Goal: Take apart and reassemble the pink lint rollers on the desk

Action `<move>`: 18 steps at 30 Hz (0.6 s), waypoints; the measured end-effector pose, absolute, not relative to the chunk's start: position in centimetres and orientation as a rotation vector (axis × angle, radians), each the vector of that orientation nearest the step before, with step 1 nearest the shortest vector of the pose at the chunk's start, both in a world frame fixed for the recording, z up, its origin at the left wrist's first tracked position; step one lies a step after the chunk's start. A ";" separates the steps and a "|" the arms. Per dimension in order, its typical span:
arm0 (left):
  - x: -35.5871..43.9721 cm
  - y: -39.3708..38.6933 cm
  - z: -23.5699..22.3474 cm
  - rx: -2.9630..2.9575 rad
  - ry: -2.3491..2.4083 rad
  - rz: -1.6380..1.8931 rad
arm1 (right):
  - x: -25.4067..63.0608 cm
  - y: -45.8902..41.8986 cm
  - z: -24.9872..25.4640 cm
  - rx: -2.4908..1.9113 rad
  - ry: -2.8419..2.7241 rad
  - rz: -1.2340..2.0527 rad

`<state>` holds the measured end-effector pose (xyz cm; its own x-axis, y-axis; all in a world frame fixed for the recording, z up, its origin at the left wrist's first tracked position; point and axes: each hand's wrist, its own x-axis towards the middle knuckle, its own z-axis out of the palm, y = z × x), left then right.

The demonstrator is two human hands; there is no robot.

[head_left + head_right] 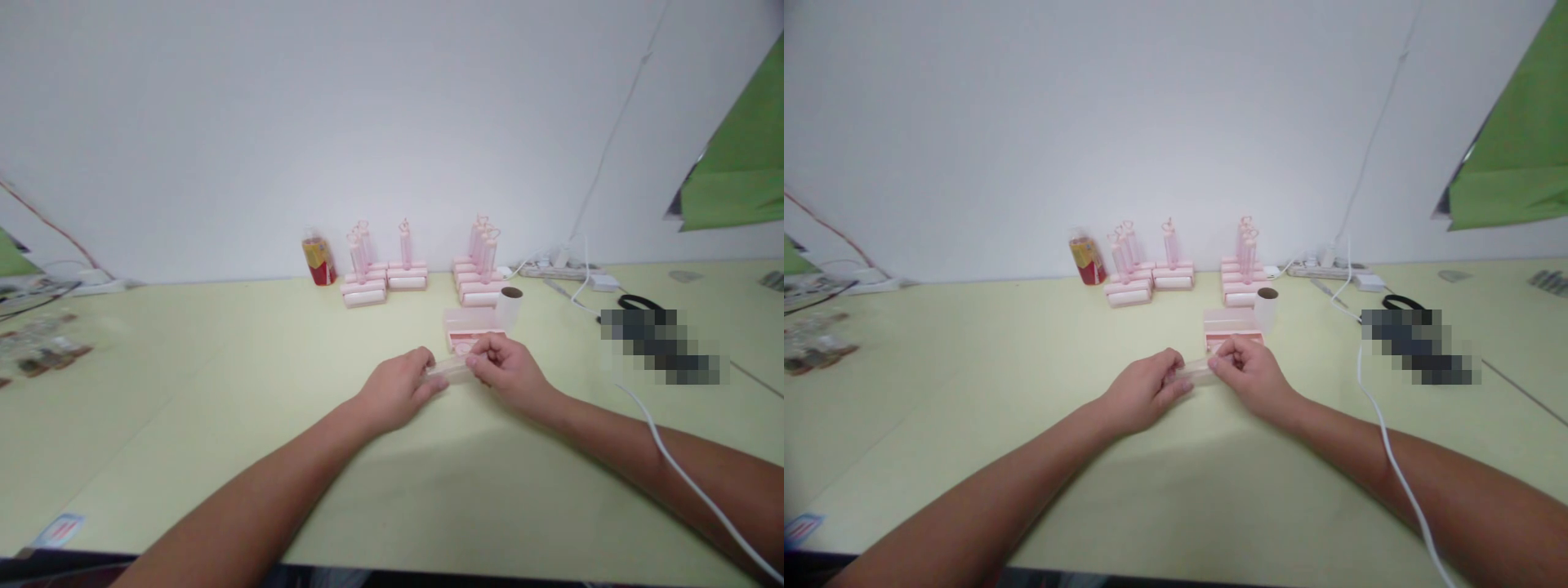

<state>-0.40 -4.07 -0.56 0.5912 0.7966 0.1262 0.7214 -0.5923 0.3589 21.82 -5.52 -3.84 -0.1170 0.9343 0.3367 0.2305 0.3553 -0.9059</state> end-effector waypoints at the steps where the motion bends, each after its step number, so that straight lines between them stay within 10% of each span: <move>1: -0.5 -4.0 -0.5 2.546 1.262 0.417 | 22.0 -5.3 -3.9 -1.046 -1.488 0.915; 8: 0.6 -5.5 -0.9 2.497 1.266 0.459 | 21.1 -5.9 -4.3 -0.662 -1.413 1.468; 18: 0.8 -5.7 0.4 2.180 0.529 0.374 | 21.3 -7.3 -4.4 -0.614 -1.634 1.456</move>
